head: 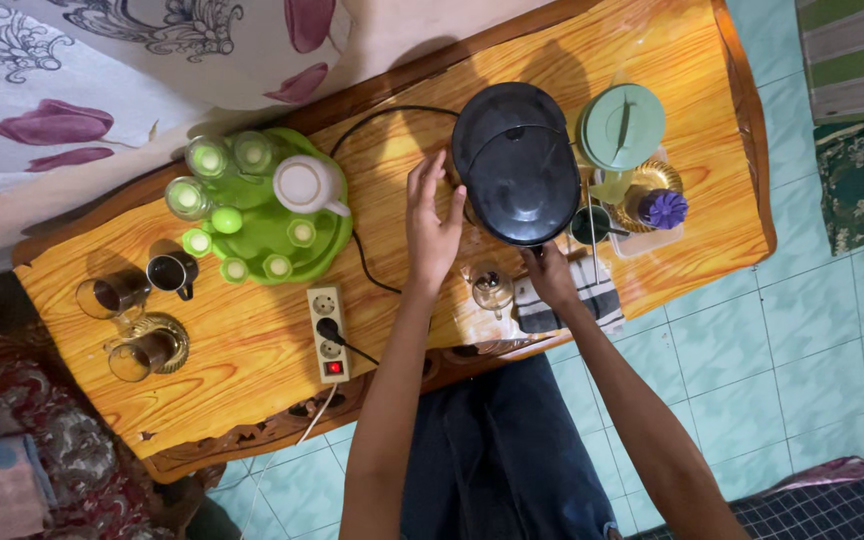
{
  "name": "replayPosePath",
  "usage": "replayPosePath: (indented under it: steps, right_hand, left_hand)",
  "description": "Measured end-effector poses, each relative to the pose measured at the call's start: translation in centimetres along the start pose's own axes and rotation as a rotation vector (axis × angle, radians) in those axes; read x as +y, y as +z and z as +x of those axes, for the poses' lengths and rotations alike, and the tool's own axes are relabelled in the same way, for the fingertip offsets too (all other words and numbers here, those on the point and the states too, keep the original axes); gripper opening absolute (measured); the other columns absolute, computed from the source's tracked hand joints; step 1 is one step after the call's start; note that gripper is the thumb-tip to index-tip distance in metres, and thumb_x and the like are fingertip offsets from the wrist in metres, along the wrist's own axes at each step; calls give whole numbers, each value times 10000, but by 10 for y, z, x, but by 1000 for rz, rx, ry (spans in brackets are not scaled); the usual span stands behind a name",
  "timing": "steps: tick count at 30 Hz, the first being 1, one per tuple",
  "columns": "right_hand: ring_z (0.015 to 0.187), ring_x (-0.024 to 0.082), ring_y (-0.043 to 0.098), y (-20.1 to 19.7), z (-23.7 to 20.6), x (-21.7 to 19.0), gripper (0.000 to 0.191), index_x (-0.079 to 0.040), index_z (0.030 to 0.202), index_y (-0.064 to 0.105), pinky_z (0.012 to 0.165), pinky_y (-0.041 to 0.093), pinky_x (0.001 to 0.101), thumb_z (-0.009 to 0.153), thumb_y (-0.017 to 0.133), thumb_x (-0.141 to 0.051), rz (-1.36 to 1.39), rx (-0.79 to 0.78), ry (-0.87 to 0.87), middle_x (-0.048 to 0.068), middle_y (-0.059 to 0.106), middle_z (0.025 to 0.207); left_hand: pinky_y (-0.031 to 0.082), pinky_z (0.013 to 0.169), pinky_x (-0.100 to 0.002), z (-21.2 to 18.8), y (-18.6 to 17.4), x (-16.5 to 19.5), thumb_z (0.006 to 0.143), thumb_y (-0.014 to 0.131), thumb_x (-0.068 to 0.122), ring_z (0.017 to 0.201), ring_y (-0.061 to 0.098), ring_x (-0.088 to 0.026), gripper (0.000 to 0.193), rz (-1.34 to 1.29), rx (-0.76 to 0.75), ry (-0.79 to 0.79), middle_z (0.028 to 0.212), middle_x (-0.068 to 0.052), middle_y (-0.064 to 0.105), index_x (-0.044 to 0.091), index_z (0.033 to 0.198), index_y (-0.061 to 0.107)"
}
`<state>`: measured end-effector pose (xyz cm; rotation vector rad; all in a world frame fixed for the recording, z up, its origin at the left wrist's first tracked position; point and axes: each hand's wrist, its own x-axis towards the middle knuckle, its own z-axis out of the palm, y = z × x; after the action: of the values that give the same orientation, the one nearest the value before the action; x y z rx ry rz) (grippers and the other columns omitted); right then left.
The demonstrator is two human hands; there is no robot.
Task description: The person places a filter and coffee into a drip coffee maker on a wooden table, pours water from a green kettle into the machine's reservoir, and turns the machine on. While the coffee brews, they wipe the table with a cloth, then stir the brewed coffee in a cup with a spoon and unplug the power strip.
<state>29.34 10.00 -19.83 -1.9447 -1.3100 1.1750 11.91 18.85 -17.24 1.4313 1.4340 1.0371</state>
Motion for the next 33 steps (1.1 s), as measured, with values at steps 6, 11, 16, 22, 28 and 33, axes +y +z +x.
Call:
replayPosePath:
  steps: [6,11,16,22,28,33]
  right_hand:
    - [765,215,671,-2,-1,6,304,-18,1244,534,699,535,382,1055,626,-237,-44,-5,51,152,710,929]
    - [793,218,693,-3,-3,6,314,-4,1247,511,702,544,367,1041,609,-219,54,2,19,160,699,964]
    - [798,256,692,0,-7,3,283,1,1194,553,699,540,383,1048,627,-229,66,22,78,156,712,918]
    - [767,193,710,5,-7,7,315,-6,1180,562,691,543,363,1031,637,-274,-7,49,68,123,718,871]
    - [736,156,704,0,-7,8,319,-17,1172,587,662,541,342,1028,653,-294,42,32,35,89,713,851]
    - [722,100,665,2,-10,10,342,-38,1214,582,655,520,302,1020,656,-310,82,-5,134,50,705,803]
  left_hand:
    - [499,1137,-407,-5,3,0,1041,657,191,1314,611,-283,533,-38,-3,-4,1522,-124,495,148,1540,476]
    - [496,1151,-416,-7,3,-2,1048,668,199,1331,604,-285,539,-46,-10,-4,1512,-126,500,150,1546,468]
    - [487,1156,-423,-10,1,1,1045,661,226,1338,595,-287,556,-28,-27,-13,1522,-133,494,146,1554,453]
    - [478,1155,-426,-12,1,2,1035,675,234,1337,591,-291,564,-22,-38,-31,1527,-139,479,134,1545,456]
    - [396,1245,-428,-11,3,3,1046,663,166,1475,481,-323,546,-6,-14,94,1571,-136,475,120,1554,469]
    - [366,1265,-421,-13,1,5,1074,618,117,1500,457,-322,503,35,-5,133,1592,-129,471,113,1555,470]
